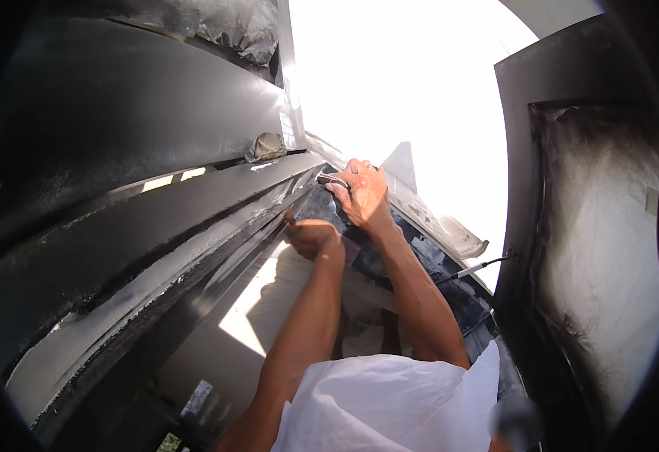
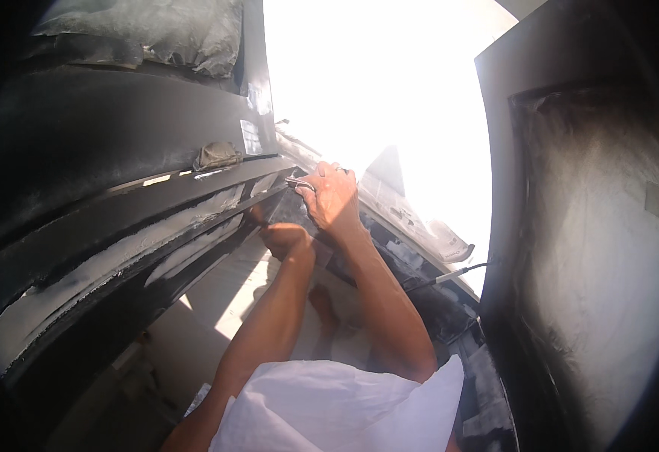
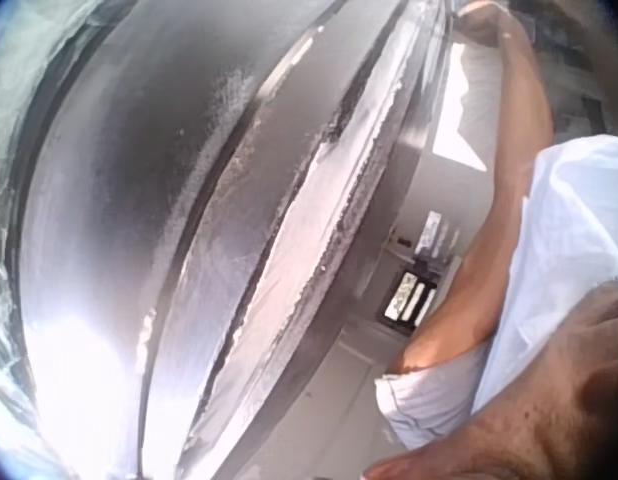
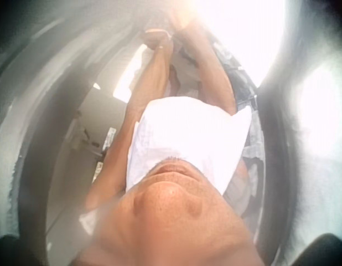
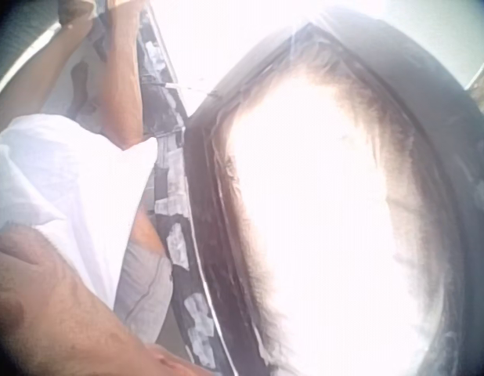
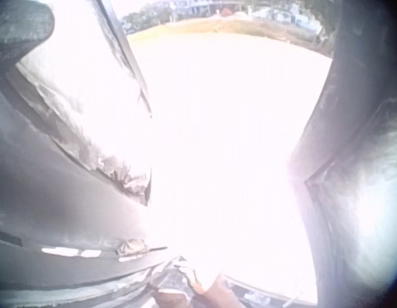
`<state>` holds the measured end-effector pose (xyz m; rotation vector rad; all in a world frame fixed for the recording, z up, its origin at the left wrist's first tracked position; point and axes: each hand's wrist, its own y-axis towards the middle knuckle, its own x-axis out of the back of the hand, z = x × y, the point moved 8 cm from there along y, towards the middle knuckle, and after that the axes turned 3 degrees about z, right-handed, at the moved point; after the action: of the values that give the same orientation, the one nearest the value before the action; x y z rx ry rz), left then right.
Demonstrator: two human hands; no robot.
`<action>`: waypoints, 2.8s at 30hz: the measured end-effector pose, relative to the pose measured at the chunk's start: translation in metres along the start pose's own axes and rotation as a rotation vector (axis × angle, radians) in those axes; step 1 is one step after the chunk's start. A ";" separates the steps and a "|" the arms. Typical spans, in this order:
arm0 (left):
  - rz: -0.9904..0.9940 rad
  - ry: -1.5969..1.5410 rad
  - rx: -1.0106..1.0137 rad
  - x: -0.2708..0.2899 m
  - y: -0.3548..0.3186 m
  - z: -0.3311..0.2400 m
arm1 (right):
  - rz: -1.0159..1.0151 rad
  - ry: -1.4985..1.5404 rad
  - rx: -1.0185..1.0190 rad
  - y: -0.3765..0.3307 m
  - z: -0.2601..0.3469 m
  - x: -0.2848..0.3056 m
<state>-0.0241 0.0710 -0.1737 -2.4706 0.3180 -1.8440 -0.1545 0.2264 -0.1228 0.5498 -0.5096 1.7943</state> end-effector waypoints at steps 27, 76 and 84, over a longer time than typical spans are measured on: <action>0.145 0.419 0.025 -0.007 -0.005 -0.011 | 0.111 -0.091 -0.171 0.006 -0.021 -0.001; 0.035 0.342 -0.023 -0.008 0.010 0.007 | -0.021 -0.081 -0.245 -0.074 -0.023 0.053; -0.019 0.266 0.022 -0.011 0.008 0.014 | -0.079 0.031 -0.284 -0.077 -0.030 0.052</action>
<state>-0.0146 0.0636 -0.1896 -2.2209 0.2830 -2.1741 -0.0971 0.3041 -0.1102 0.3394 -0.6982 1.6181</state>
